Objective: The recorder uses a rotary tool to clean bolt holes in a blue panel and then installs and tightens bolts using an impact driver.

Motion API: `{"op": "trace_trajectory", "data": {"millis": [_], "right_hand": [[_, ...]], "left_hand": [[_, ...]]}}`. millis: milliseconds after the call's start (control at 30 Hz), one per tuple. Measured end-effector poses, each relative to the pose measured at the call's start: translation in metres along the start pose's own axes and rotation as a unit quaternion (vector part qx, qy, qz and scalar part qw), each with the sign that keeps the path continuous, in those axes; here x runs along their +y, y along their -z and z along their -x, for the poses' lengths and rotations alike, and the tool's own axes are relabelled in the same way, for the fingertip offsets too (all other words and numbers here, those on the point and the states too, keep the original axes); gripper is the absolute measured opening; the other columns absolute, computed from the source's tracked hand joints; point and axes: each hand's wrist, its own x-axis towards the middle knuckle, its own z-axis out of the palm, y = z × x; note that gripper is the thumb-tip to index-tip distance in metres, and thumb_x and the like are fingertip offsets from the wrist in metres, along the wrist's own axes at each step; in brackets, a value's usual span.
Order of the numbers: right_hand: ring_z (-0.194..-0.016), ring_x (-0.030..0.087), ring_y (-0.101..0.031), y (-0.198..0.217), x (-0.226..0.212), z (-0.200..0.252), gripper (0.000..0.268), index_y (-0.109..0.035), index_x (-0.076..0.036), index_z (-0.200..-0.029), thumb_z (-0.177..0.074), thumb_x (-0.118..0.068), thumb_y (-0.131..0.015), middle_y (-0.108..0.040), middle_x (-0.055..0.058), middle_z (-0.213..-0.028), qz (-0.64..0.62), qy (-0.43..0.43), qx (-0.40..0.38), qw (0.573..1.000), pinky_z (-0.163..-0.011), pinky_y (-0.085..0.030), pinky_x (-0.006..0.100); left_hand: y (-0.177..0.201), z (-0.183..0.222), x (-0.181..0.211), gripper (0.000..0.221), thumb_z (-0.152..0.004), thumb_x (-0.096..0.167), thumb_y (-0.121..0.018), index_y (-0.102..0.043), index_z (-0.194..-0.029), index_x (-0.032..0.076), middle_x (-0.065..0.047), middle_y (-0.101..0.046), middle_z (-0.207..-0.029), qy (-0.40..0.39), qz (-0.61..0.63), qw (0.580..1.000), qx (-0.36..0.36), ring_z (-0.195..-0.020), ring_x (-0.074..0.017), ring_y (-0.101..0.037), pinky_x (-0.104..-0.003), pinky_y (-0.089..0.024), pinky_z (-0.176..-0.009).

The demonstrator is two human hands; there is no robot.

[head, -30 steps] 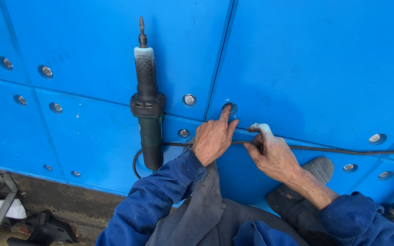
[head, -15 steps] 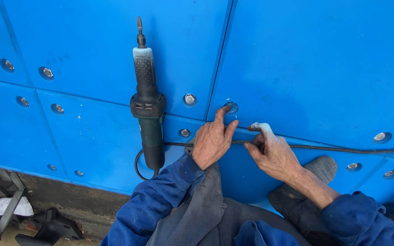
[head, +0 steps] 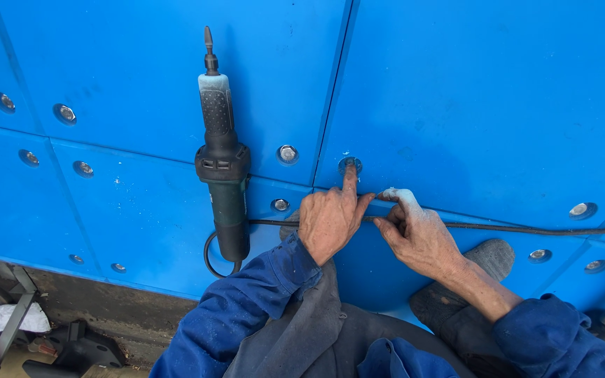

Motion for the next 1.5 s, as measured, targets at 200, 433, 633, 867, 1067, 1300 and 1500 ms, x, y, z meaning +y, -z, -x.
{"op": "trace_trajectory", "data": {"millis": [200,433,633,867,1067,1300,1500], "right_hand": [[-0.047,0.018,-0.061,-0.001,-0.007,-0.002,0.045,-0.051,-0.007,-0.134,-0.094,-0.023,-0.067,-0.066,0.008,-0.064,0.017,-0.011,0.009,1.0,-0.042,-0.046,0.037],[-0.048,0.021,-0.064,0.015,-0.02,-0.006,0.045,-0.052,-0.006,-0.136,-0.095,-0.021,-0.065,-0.069,0.01,-0.065,0.067,-0.009,0.051,0.996,-0.043,-0.047,0.04],[-0.055,0.022,-0.069,0.011,-0.029,-0.022,0.032,-0.063,-0.009,-0.127,-0.098,-0.023,-0.065,-0.071,0.01,-0.071,0.142,0.026,0.088,0.986,-0.047,-0.051,0.039],[-0.054,0.021,-0.067,0.01,-0.046,-0.039,0.034,-0.062,-0.005,-0.128,-0.098,-0.021,-0.066,-0.071,0.011,-0.071,0.146,0.008,0.138,0.98,-0.046,-0.049,0.038],[-0.055,0.016,-0.063,0.023,-0.051,-0.048,0.029,-0.062,-0.002,-0.125,-0.1,-0.016,-0.068,-0.068,0.009,-0.073,0.111,0.057,0.2,0.972,-0.046,-0.046,0.033],[-0.066,0.012,-0.061,0.085,-0.08,-0.084,0.019,-0.065,0.0,-0.125,-0.107,-0.008,-0.068,-0.068,0.008,-0.087,0.048,0.16,0.367,0.915,-0.055,-0.046,0.03],[-0.077,0.018,-0.068,0.144,-0.09,-0.137,0.018,-0.068,-0.001,-0.12,-0.104,-0.006,-0.068,-0.074,0.014,-0.102,0.056,0.2,0.444,0.872,-0.067,-0.055,0.035]], "left_hand": [[0.001,-0.001,-0.011,0.069,-0.098,0.041,-0.065,-0.046,-0.149,-0.002,-0.011,-0.061,-0.051,-0.012,0.002,1.0,-0.014,-0.036,-0.0229,-0.057,-0.041,-0.041,-0.032],[0.0,0.032,-0.016,0.069,-0.102,0.037,-0.065,-0.041,-0.153,-0.002,-0.013,-0.064,-0.061,-0.027,0.066,0.997,-0.004,-0.042,-0.0213,-0.058,-0.038,-0.042,-0.035],[0.009,0.038,-0.024,0.071,-0.101,0.034,-0.065,-0.035,-0.158,0.003,-0.014,-0.064,-0.064,-0.046,0.096,0.994,0.004,-0.041,-0.0228,-0.058,-0.041,-0.043,-0.034],[0.003,0.019,-0.028,0.078,-0.099,0.033,-0.068,-0.032,-0.157,-0.004,-0.013,-0.063,-0.057,-0.056,0.109,0.992,-0.003,-0.042,-0.026,-0.059,-0.043,-0.045,-0.037],[-0.021,0.0,-0.033,0.074,-0.094,0.038,-0.07,-0.045,-0.149,-0.004,-0.012,-0.066,-0.061,-0.07,0.036,0.997,-0.025,-0.048,-0.0252,-0.063,-0.041,-0.046,-0.039],[-0.002,-0.007,-0.027,0.08,-0.095,0.044,-0.066,-0.04,-0.152,-0.006,-0.012,-0.066,-0.058,-0.05,-0.016,0.995,-0.083,-0.045,-0.0236,-0.064,-0.04,-0.047,-0.038],[0.017,-0.005,-0.021,0.081,-0.095,0.045,-0.068,-0.04,-0.152,-0.006,-0.014,-0.065,-0.062,-0.031,0.027,0.995,-0.092,-0.05,-0.0258,-0.064,-0.042,-0.049,-0.042]]}}
